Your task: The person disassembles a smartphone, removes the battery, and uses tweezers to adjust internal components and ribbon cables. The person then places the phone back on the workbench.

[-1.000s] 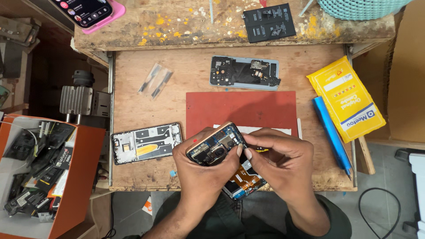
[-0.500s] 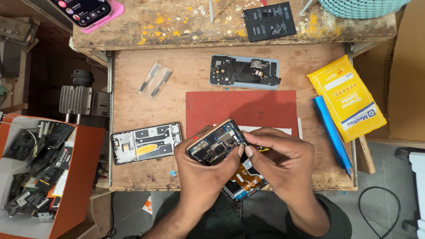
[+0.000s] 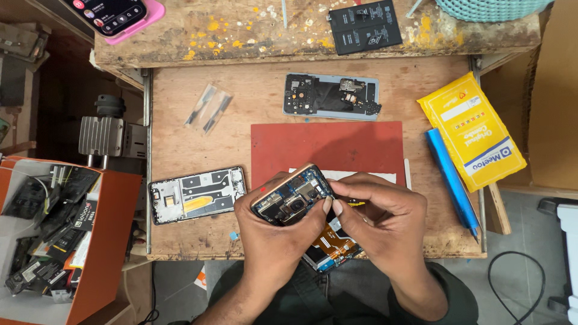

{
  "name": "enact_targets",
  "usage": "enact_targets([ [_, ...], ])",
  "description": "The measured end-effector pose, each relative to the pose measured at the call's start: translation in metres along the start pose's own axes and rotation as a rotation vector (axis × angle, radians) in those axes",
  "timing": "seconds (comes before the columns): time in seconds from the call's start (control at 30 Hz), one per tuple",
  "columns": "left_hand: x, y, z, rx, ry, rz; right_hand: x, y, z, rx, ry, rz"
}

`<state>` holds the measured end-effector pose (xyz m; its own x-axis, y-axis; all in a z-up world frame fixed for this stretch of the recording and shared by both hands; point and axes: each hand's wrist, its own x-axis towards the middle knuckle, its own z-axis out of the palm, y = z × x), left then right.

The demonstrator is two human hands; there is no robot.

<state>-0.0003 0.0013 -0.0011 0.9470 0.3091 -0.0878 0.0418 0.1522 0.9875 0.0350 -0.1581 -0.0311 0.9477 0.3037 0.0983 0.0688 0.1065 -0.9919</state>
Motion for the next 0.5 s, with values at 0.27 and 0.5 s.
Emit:
enact_targets([
  [0.27,-0.0017,0.0016,0.0012,0.009,-0.012,0.025,-0.0011,0.0036,0.0012,0.069,0.009,0.005],
  [0.5,-0.0016,0.0006,0.0021,0.062,0.000,0.061,-0.0031,0.0041,0.0004,0.082,0.025,0.027],
])
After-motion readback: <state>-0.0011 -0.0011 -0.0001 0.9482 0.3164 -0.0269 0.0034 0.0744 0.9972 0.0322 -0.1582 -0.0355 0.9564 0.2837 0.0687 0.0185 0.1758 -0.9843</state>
